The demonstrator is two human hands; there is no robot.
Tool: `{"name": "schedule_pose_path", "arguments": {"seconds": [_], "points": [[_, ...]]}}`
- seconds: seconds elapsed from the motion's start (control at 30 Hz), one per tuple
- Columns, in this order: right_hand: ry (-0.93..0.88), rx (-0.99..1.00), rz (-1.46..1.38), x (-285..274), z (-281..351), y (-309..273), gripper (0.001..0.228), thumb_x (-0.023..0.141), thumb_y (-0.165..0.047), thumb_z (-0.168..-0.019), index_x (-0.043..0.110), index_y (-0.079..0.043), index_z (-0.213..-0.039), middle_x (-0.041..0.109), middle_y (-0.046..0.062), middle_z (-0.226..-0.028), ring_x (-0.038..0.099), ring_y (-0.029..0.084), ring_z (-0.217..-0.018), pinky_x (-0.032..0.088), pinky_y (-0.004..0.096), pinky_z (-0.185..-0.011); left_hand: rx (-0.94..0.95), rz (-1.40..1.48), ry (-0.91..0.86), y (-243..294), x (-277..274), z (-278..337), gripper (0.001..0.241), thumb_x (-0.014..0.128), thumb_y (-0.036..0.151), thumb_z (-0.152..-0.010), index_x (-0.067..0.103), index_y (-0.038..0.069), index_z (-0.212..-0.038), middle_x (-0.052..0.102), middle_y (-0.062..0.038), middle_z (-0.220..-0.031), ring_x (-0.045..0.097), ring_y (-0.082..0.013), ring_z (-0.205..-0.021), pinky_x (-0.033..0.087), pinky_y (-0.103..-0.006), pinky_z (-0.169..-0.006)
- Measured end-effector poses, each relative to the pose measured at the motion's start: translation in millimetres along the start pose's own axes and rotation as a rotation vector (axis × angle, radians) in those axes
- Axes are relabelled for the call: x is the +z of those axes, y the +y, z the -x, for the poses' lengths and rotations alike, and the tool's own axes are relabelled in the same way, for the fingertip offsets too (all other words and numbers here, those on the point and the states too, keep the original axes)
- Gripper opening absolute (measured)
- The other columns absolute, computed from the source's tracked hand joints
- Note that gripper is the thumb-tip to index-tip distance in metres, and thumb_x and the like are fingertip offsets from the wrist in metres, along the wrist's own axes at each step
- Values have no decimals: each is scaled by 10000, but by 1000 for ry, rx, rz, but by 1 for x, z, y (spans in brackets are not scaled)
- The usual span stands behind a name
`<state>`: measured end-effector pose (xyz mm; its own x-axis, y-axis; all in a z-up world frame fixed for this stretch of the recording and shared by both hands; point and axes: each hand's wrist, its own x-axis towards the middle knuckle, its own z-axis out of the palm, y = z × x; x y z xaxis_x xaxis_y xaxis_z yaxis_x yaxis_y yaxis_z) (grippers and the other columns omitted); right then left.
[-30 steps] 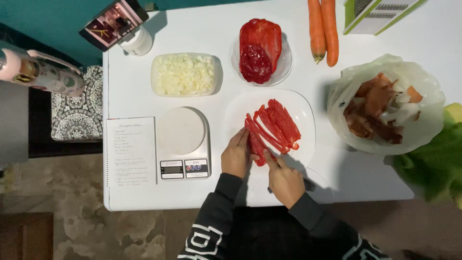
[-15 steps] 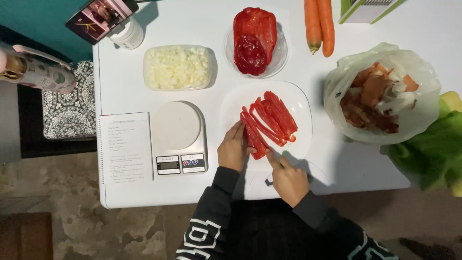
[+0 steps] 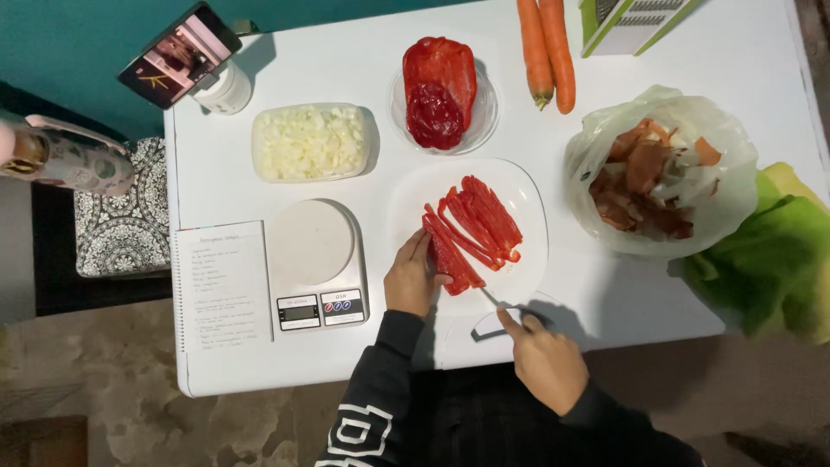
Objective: Chopping red bell peppers on a white plate in a food preparation area.
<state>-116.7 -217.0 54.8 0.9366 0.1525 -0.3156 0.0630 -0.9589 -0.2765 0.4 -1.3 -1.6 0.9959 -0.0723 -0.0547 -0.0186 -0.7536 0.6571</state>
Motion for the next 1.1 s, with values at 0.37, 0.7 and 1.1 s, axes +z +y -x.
{"name": "schedule_pose_path", "arguments": {"seconds": [0.37,0.7,1.1], "points": [[191,-61,-223,-52,-53,-42,499,630,-127,-862,681,-198,-1353,733,150,-936,732,375,-793,599,500,-690,66,-21,28,-12,8,3,976,927,306,-519,592,46,-1398,593,-59,-1456,620,-266,-1248,552,-353,-966],[299,-173,-176,12,-111,-51,520,664,-101,-836,665,-108,-1357,703,146,-923,705,357,-675,591,470,-633,101,37,50,-1,-8,5,921,930,244,-578,582,50,-1409,598,-69,-1450,629,-283,-1217,561,-368,-934],[280,-188,-118,26,-100,-41,543,632,-79,-831,646,-97,-1373,719,169,-1033,703,362,-636,589,473,-588,75,-16,45,1,-7,0,891,949,247,-588,604,44,-1385,608,-81,-1437,621,-283,-1235,559,-370,-936]]}}
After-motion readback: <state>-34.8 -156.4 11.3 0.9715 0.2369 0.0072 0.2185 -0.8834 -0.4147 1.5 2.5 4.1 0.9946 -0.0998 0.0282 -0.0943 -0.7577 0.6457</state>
